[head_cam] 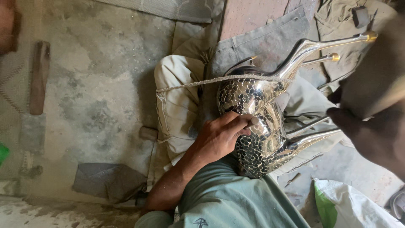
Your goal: The person hammers a small metal punch against a polished metal object to create a textured pattern. They hold the object steady with one hand while striking the punch with a wooden mallet in the other hand.
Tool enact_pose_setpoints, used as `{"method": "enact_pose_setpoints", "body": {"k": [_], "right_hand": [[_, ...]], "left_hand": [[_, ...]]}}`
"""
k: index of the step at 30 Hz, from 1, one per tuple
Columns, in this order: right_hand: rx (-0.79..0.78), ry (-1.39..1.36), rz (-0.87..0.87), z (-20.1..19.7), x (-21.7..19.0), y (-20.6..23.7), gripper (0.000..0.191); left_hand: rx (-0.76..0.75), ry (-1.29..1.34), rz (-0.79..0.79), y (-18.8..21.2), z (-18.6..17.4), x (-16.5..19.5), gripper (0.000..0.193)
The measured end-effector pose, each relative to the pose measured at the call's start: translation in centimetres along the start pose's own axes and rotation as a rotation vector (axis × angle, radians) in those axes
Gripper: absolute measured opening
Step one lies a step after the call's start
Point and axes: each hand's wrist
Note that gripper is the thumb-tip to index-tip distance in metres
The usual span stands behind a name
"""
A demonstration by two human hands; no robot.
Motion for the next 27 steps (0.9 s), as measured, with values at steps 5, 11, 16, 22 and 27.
{"method": "enact_pose_setpoints", "body": {"k": [5, 11, 16, 22, 27], "right_hand": [[0.061, 0.31, -0.163, -0.2, -0.3, 0.1, 0.033], [0.034, 0.17, -0.051, -1.5, -2.9, -0.1, 0.042], [0.031, 0.381, -0.136, -1.1, -1.4, 1.5, 0.046], [0.083, -0.013, 0.102, 1.8, 3.6, 6.5, 0.025], [0.07, 0.024, 0.356, 6.8, 6.7, 7.3, 0.045]], "left_hand": [[-0.019, -0.025, 0.001, 0.0, 0.0, -0.1, 0.055], [-0.023, -0.01, 0.01, -0.1, -0.3, 0.1, 0.055], [-0.045, -0.006, -0.016, 0.0, -0.2, 0.0, 0.05], [0.205, 0.228, 0.018, 1.3, -1.3, -0.5, 0.023], [0.474, 0.357, -0.346, 3.0, -3.4, -1.8, 0.02]]}}
Point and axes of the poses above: each hand's wrist, its own y-axis away from the middle knuckle, its own z-axis out of the palm, x = y × z
